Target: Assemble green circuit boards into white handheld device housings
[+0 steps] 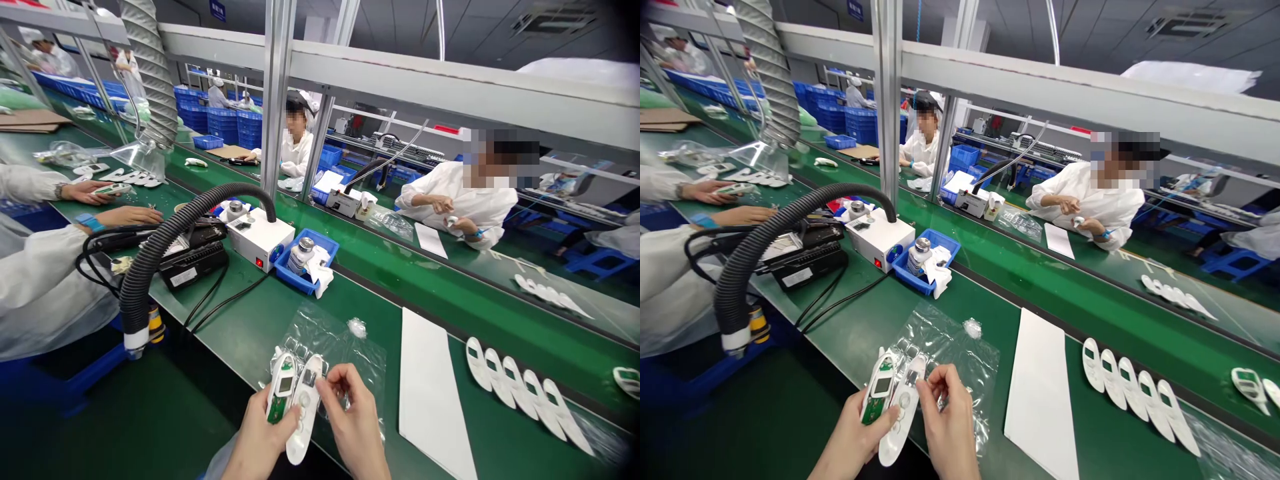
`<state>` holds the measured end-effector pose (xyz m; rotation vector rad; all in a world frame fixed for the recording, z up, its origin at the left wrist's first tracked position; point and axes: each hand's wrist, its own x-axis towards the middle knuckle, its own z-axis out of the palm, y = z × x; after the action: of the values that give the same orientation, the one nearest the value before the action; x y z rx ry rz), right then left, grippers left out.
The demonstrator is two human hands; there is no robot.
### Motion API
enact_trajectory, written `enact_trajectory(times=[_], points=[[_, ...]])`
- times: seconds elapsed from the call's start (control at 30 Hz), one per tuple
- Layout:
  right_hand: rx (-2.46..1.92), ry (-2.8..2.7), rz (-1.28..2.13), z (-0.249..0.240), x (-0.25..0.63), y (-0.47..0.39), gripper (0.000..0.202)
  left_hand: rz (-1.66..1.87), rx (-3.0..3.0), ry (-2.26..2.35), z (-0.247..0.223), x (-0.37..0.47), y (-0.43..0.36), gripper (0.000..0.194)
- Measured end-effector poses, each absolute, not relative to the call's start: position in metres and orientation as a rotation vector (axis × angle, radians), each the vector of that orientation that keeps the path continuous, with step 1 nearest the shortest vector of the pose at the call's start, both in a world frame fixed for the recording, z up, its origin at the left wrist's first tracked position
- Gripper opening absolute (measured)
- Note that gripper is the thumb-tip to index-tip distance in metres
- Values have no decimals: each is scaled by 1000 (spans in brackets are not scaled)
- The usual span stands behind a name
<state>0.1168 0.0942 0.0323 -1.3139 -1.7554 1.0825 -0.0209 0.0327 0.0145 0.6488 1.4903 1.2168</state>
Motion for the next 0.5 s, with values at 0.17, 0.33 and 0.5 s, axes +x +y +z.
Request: enact_trajectory(times=[0.17,0.33,0.5], points=[[-1293,-1667,1196,27,107,90,26,1209,760,1480,30,-28,30,32],[-1159,-1344,1584,19,83,76,30,1266,690,1504,30,-38,21,40],[-1073,-1202,1749,9,47,62,39,1413,549,1384,13,-56,-1,48]])
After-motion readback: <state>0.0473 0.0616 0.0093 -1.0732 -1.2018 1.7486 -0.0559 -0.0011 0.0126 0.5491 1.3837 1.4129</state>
